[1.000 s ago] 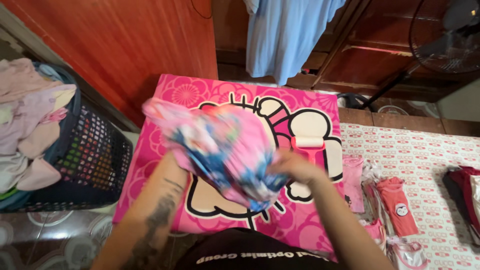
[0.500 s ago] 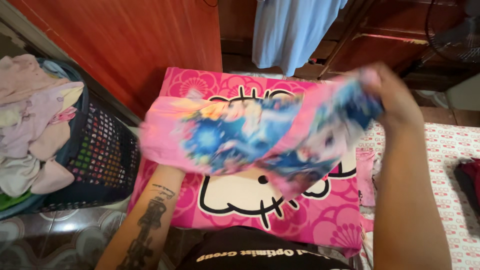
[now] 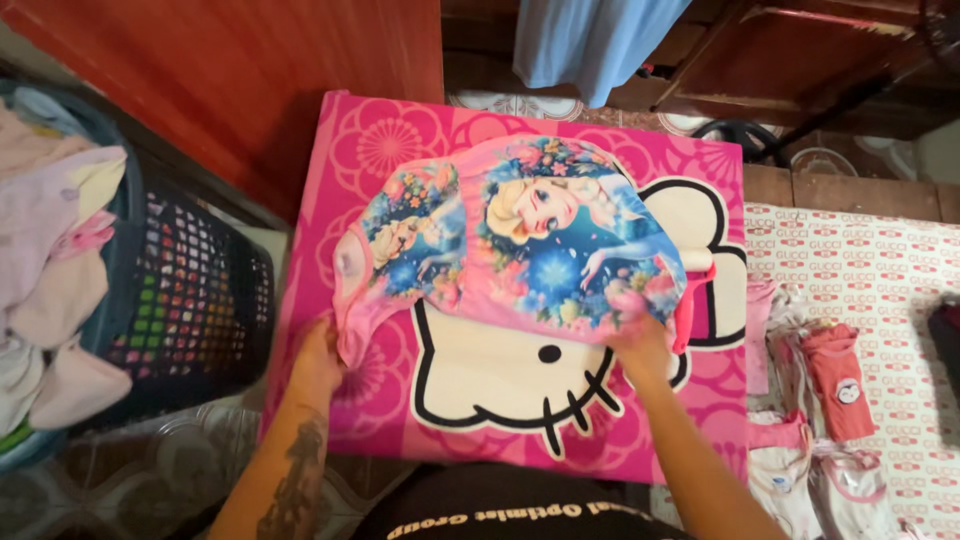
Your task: The person uses a lint roller to clean a polka dot top and a pink dress with character illustrations, then folds the dress into a small bundle.
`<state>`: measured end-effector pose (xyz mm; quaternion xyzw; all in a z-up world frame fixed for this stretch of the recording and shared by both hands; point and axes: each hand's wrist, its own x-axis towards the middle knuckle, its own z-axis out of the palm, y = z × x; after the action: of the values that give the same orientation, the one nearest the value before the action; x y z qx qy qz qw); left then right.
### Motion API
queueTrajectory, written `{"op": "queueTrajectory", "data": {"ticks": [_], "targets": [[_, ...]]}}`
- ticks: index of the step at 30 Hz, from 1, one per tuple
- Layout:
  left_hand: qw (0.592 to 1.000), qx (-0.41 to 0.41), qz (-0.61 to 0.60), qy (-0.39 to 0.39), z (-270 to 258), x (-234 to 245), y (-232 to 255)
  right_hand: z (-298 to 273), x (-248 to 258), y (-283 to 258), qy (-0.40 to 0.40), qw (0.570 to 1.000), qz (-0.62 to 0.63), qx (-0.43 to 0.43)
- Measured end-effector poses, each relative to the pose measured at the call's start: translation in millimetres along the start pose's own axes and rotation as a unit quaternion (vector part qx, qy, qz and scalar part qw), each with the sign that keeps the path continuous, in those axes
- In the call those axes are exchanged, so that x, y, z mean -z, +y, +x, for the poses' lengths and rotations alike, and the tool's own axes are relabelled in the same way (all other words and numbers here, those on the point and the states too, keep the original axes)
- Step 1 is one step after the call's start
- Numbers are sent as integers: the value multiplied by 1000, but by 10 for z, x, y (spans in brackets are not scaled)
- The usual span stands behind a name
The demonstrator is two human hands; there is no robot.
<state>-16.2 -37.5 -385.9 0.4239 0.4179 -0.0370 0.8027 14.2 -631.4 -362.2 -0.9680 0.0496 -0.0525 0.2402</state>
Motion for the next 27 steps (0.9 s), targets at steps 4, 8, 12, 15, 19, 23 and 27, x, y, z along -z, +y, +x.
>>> {"op": "queueTrajectory", "data": {"ticks": [4, 8, 12, 15, 19, 23, 27], "targets": [[937, -44, 330, 110, 246, -37, -305, -52, 64, 287, 96, 952, 92, -276], [960, -18, 279, 2, 196, 4, -351, 82, -129, 170, 4, 937, 57, -344], [992, -42, 47, -105, 244, 100, 41, 457, -62, 115, -17, 807, 460, -371], [996, -1, -45, -75, 314, 68, 483, 786, 199, 186, -32, 614, 696, -370], [990, 28, -88, -110, 175, -155, 965, 1091, 676, 325, -67, 499, 774, -384], [963, -140, 188, -134, 121, -740, 1272, 1563, 848, 208, -53, 437, 786, -435], [935, -183, 57, -299, 610, -1539, 1757, 2461, 1464, -323, 40, 477, 826, -297]]}}
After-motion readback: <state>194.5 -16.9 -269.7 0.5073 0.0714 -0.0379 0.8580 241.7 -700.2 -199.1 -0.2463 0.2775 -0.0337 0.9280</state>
